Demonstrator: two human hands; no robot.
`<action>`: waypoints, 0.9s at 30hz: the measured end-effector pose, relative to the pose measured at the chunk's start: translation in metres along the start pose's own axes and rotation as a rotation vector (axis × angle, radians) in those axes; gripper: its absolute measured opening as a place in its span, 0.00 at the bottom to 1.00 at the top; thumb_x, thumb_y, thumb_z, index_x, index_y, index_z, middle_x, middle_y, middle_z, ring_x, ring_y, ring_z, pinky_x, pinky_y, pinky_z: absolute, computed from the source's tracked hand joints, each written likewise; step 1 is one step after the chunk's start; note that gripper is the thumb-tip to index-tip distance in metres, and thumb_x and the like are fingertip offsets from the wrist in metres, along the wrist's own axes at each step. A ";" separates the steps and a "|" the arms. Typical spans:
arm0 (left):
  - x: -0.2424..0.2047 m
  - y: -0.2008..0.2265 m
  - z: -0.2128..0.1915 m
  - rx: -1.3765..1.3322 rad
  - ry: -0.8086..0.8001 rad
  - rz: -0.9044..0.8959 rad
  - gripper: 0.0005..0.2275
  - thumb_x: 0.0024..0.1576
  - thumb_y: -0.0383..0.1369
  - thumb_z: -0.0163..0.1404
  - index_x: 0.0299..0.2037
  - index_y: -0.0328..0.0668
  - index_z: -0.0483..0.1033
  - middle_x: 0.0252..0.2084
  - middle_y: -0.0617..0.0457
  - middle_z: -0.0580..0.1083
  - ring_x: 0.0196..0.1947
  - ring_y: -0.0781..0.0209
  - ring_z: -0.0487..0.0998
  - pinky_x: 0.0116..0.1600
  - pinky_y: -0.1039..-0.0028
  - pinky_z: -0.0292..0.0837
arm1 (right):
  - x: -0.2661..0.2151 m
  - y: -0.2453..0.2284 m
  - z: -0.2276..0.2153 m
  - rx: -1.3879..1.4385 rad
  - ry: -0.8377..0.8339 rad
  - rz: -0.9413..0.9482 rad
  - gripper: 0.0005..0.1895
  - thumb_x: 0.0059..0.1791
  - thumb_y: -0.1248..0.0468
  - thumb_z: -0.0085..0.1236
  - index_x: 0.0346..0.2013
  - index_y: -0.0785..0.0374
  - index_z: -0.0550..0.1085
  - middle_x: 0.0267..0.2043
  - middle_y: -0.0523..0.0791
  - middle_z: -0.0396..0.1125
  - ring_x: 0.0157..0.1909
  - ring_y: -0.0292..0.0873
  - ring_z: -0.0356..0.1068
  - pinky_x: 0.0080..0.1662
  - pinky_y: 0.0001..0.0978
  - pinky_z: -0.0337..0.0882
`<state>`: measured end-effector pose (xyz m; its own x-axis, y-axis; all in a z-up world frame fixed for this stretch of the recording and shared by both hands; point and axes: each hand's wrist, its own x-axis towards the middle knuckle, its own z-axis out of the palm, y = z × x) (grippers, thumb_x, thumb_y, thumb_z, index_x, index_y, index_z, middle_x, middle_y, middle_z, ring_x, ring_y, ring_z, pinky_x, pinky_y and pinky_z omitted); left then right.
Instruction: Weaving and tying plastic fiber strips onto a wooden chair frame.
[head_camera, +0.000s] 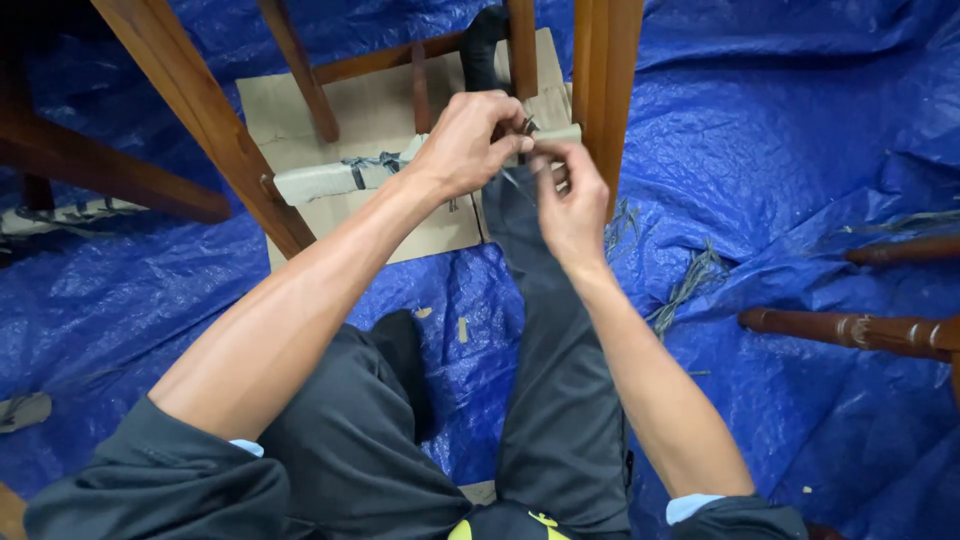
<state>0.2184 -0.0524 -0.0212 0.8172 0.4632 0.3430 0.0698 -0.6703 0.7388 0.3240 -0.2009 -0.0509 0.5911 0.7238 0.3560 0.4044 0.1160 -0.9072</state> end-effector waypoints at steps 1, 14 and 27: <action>0.000 -0.002 0.000 0.011 0.009 0.012 0.08 0.53 0.29 0.61 0.36 0.30 0.78 0.33 0.42 0.77 0.34 0.47 0.80 0.39 0.61 0.73 | -0.004 -0.001 0.003 -0.079 0.005 -0.082 0.06 0.54 0.68 0.59 0.45 0.66 0.75 0.37 0.45 0.72 0.34 0.39 0.69 0.37 0.30 0.69; 0.007 -0.004 0.002 -0.150 0.105 -0.138 0.06 0.58 0.27 0.55 0.39 0.30 0.80 0.28 0.48 0.81 0.30 0.67 0.85 0.37 0.73 0.79 | -0.043 0.041 0.015 -0.156 0.068 -0.128 0.05 0.55 0.74 0.53 0.44 0.66 0.74 0.39 0.48 0.71 0.35 0.41 0.73 0.37 0.31 0.71; 0.026 -0.031 -0.001 -0.114 0.406 -0.097 0.04 0.58 0.26 0.54 0.37 0.31 0.81 0.27 0.47 0.81 0.27 0.64 0.84 0.36 0.73 0.77 | -0.051 0.098 0.034 0.172 0.146 0.158 0.05 0.55 0.74 0.51 0.44 0.66 0.74 0.40 0.45 0.71 0.35 0.35 0.72 0.33 0.25 0.69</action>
<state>0.2371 -0.0186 -0.0348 0.5171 0.7267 0.4523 0.0532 -0.5547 0.8303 0.3096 -0.2038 -0.1654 0.7366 0.6381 0.2241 0.1819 0.1322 -0.9744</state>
